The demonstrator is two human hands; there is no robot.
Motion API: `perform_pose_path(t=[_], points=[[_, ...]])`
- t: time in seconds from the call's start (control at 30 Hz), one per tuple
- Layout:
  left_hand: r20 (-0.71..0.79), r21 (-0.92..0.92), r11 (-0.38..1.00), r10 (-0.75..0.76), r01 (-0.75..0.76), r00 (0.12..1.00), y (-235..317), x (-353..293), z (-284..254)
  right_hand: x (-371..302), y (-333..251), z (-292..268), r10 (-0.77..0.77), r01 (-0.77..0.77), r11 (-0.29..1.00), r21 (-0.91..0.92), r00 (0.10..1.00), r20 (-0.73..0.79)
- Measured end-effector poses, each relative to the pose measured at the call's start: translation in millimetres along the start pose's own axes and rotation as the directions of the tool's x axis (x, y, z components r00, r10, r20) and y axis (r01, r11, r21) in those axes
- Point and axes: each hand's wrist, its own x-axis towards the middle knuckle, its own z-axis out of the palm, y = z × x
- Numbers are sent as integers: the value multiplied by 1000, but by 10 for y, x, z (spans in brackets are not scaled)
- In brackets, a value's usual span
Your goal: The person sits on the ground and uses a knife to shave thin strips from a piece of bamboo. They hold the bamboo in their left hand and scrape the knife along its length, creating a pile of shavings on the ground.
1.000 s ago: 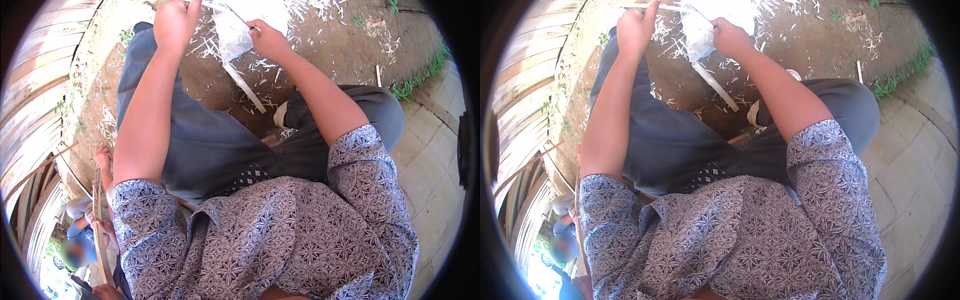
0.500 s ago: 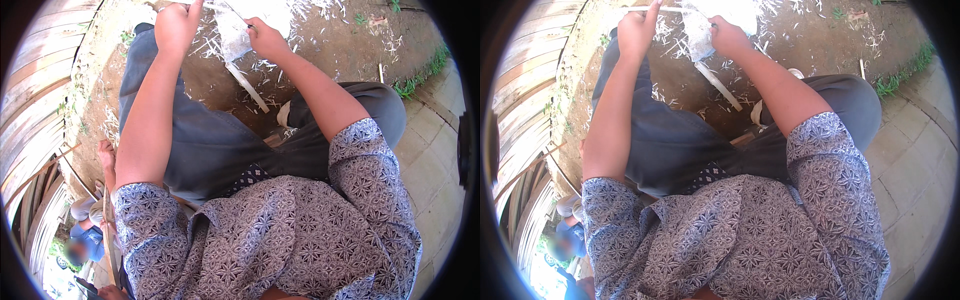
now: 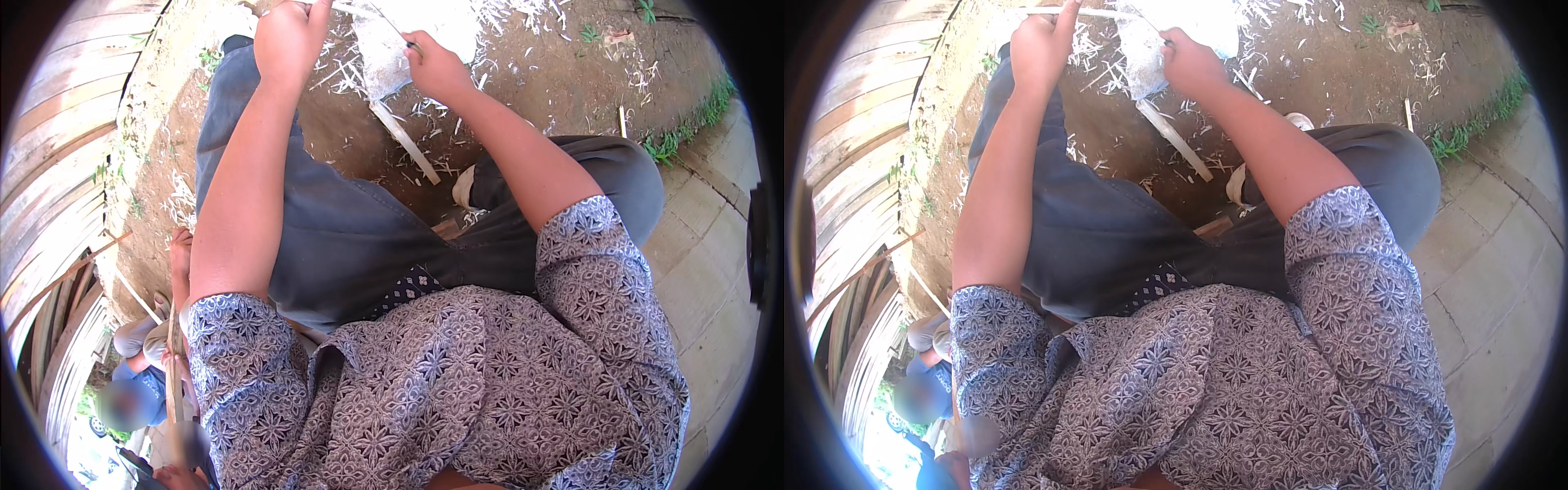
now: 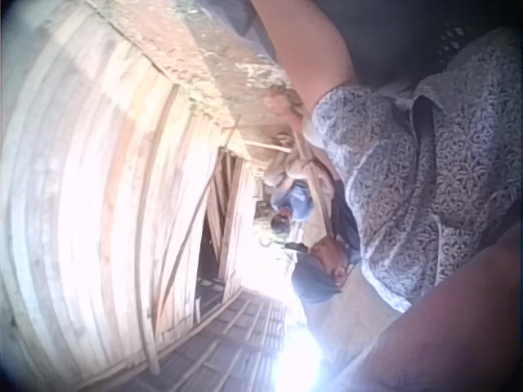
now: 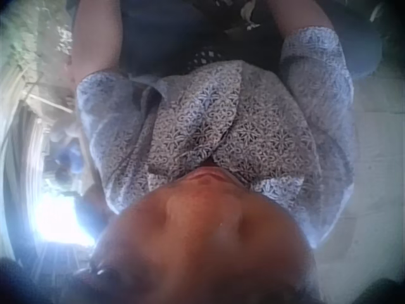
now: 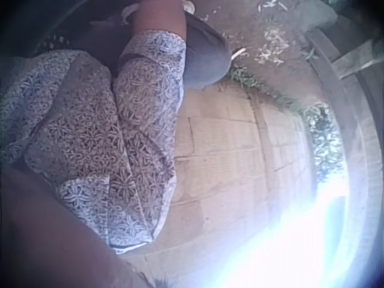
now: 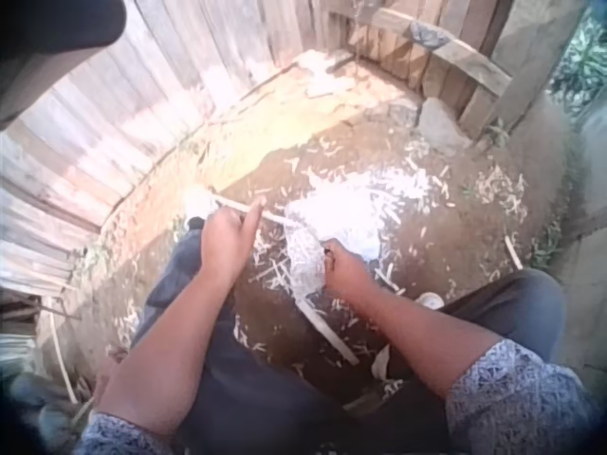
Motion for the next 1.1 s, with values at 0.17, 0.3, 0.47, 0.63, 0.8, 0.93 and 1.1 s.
perform_pose_path(t=[0.17, 0.3, 0.47, 0.63, 0.8, 0.93, 1.1], points=[[69, 58, 998, -32, 28, 997, 2, -15, -23, 9, -173, -177, 147, -144, 989, -31, 979, 144], [179, 69, 997, -47, 35, 983, 37, -28, -25, 48, -405, -371, 169, -174, 970, 171, 985, 44], [116, -379, 921, -57, 97, 992, 0, -131, -145, 189, -1013, -1069, 102, -152, 816, 558, 988, 120], [127, -664, 730, -105, 163, 986, 303, -305, -638, 177, -1205, -1724, -34, 3, 782, 623, 999, 39], [168, -583, 808, 21, 82, 986, 491, -319, -1216, 159, -1196, -1907, 29, -78, 762, 642, 996, 87], [209, -420, 907, 49, 44, 977, 828, -184, -1607, 287, -1216, -1835, 61, -113, 687, 718, 993, 98], [164, -418, 908, 59, 16, 985, 976, 13, -1819, 359, -1313, -1696, -99, -44, 745, 665, 980, 175]])
